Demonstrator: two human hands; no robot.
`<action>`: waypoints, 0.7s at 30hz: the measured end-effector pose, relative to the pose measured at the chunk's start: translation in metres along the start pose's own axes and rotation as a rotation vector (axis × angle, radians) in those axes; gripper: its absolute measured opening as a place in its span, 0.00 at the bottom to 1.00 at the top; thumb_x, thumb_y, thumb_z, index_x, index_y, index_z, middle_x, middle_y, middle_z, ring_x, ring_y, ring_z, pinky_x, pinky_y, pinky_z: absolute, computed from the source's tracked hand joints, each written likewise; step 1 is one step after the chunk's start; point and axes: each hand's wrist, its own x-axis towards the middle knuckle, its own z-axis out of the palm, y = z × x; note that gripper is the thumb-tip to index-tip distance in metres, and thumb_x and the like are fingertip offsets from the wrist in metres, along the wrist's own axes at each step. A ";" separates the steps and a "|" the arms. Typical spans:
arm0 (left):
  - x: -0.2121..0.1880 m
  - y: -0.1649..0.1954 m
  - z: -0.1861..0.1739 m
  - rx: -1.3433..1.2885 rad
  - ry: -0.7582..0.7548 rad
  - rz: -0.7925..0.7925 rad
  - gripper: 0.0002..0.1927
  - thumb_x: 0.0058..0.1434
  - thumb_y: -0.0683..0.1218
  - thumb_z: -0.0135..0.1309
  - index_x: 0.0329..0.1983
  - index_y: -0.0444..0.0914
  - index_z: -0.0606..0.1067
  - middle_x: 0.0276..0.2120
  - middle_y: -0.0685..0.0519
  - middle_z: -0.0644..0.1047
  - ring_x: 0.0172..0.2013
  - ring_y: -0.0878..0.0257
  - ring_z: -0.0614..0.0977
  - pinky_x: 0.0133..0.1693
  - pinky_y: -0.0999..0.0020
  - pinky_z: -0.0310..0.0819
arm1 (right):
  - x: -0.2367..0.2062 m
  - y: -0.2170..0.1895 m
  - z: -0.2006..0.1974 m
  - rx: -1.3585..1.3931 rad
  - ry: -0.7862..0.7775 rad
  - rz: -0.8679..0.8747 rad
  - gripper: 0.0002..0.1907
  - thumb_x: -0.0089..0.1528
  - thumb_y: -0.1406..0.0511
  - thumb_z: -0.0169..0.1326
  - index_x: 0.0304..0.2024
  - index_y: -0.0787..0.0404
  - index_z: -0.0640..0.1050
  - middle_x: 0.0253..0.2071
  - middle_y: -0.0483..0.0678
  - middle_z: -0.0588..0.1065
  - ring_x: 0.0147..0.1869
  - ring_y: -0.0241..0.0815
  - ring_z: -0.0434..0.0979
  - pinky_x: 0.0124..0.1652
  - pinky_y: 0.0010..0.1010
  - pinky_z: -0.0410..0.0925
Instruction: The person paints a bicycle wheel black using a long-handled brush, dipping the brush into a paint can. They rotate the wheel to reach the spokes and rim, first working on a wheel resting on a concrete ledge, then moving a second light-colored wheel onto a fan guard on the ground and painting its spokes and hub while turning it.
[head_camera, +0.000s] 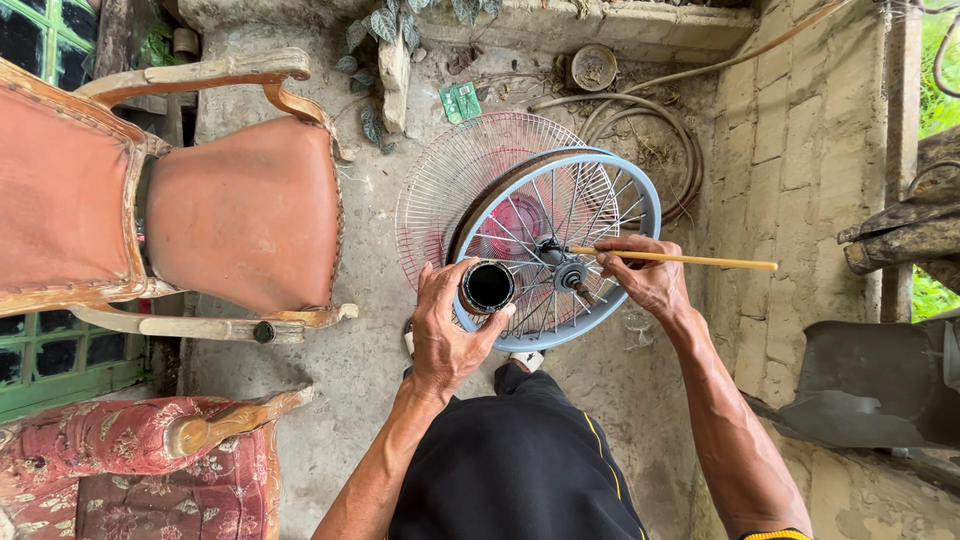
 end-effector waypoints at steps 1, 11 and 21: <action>0.000 0.000 0.000 0.002 -0.006 -0.004 0.36 0.51 0.50 0.72 0.61 0.35 0.71 0.51 0.46 0.79 0.55 0.51 0.80 0.69 0.38 0.56 | 0.000 0.000 0.001 -0.028 -0.012 0.016 0.11 0.61 0.67 0.62 0.46 0.64 0.84 0.36 0.50 0.83 0.35 0.36 0.85 0.35 0.24 0.78; -0.004 -0.005 0.000 -0.006 -0.015 -0.007 0.36 0.52 0.51 0.71 0.61 0.35 0.71 0.52 0.46 0.79 0.56 0.51 0.80 0.70 0.38 0.55 | -0.001 0.007 0.010 0.012 0.034 0.020 0.12 0.61 0.66 0.64 0.46 0.64 0.84 0.35 0.51 0.83 0.36 0.36 0.85 0.34 0.25 0.78; -0.004 -0.006 0.001 -0.003 -0.020 -0.015 0.35 0.52 0.51 0.71 0.61 0.35 0.72 0.52 0.46 0.79 0.56 0.51 0.80 0.70 0.38 0.55 | -0.013 -0.003 0.009 -0.155 0.130 -0.088 0.10 0.61 0.67 0.63 0.45 0.63 0.85 0.34 0.51 0.83 0.35 0.38 0.84 0.34 0.27 0.77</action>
